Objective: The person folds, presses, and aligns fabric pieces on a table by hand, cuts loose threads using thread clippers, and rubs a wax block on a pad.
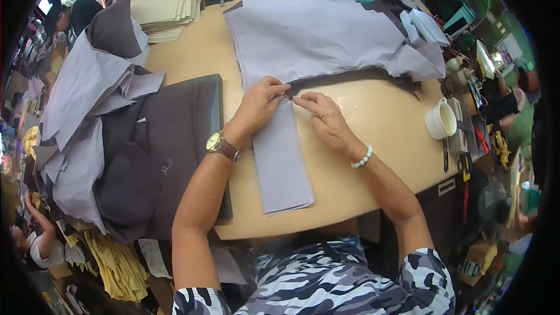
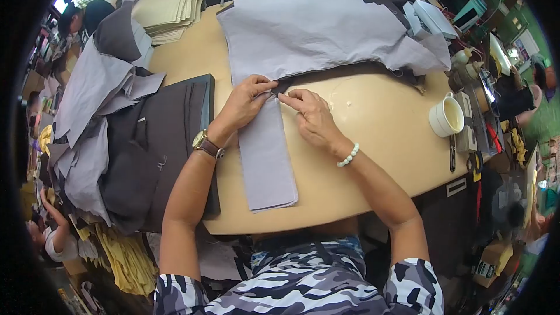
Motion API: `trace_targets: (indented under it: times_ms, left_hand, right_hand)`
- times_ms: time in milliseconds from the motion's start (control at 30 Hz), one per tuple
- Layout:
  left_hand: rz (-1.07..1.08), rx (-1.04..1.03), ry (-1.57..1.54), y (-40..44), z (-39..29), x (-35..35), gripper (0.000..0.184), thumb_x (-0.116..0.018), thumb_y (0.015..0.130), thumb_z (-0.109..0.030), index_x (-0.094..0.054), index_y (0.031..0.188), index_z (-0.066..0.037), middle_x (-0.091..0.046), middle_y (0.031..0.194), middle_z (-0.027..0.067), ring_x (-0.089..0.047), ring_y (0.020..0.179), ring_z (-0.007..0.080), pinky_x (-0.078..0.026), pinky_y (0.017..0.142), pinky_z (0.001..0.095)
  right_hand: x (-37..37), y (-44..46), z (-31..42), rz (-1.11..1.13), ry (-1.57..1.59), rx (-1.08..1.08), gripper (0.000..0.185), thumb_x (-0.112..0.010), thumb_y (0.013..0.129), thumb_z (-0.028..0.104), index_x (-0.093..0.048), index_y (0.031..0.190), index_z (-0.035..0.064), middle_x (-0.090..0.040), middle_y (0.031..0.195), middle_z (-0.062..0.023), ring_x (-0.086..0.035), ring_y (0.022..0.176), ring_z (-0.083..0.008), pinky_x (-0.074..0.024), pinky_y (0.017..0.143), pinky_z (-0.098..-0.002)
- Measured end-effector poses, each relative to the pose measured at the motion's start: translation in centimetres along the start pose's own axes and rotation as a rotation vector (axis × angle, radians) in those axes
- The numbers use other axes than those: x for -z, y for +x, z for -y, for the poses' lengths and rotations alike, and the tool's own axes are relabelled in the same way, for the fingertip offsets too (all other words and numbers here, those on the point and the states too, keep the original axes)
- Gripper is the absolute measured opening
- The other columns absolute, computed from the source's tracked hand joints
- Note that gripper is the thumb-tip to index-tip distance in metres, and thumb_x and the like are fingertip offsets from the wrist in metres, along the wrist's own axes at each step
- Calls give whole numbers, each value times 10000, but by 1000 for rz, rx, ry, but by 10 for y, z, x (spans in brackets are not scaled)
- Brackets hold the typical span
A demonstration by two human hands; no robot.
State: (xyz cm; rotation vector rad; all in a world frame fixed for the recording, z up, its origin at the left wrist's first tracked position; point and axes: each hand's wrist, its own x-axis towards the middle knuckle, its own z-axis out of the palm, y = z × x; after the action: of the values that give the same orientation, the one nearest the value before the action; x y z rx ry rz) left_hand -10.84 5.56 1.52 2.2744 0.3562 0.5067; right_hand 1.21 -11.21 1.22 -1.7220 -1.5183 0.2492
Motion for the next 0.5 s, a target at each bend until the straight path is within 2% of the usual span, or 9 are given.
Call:
trace_targets:
  times_ms: [33,133,233,433,500]
  left_hand:
    - [-37,-35,53,-1,0,-1,248,-582,833,-14,-663,1067,-27,-609,1042,134,-587,968,282,-462,848,337]
    - [-44,-90,200,0,0,-2,263,-567,823,10,-659,1068,-20,-609,1036,136,-584,958,284,-458,852,332]
    - [-8,-115,172,1,6,-1,295,-583,818,-20,-645,1106,-25,-593,1078,130,-560,1000,286,-437,889,344]
    - [204,-21,11,-1,-1,19,455,-676,800,-229,-592,1212,-56,-538,1202,137,-481,1151,291,-384,975,354]
    - [220,-48,145,-1,4,22,505,-691,787,-304,-585,1237,-100,-503,1264,147,-435,1213,304,-355,1008,368]
  right_hand:
    - [-2,0,2,-20,-10,-14,534,-409,714,-59,-600,1195,72,-551,1102,-133,-502,1057,-292,-368,950,-408]
    - [-8,-1,6,-49,-24,-45,530,-421,731,-44,-591,1217,84,-550,1111,-125,-491,1074,-286,-340,966,-412]
    - [-11,-1,6,-59,-22,-68,538,-426,752,-29,-565,1257,95,-545,1127,-116,-474,1098,-276,-308,986,-409]
    - [-11,5,10,-48,-9,-106,560,-425,767,-18,-523,1305,103,-535,1151,-103,-453,1125,-257,-276,1002,-402]
    - [-10,5,11,-34,-8,-110,558,-427,768,-17,-524,1304,102,-536,1150,-99,-454,1125,-251,-276,1001,-402]
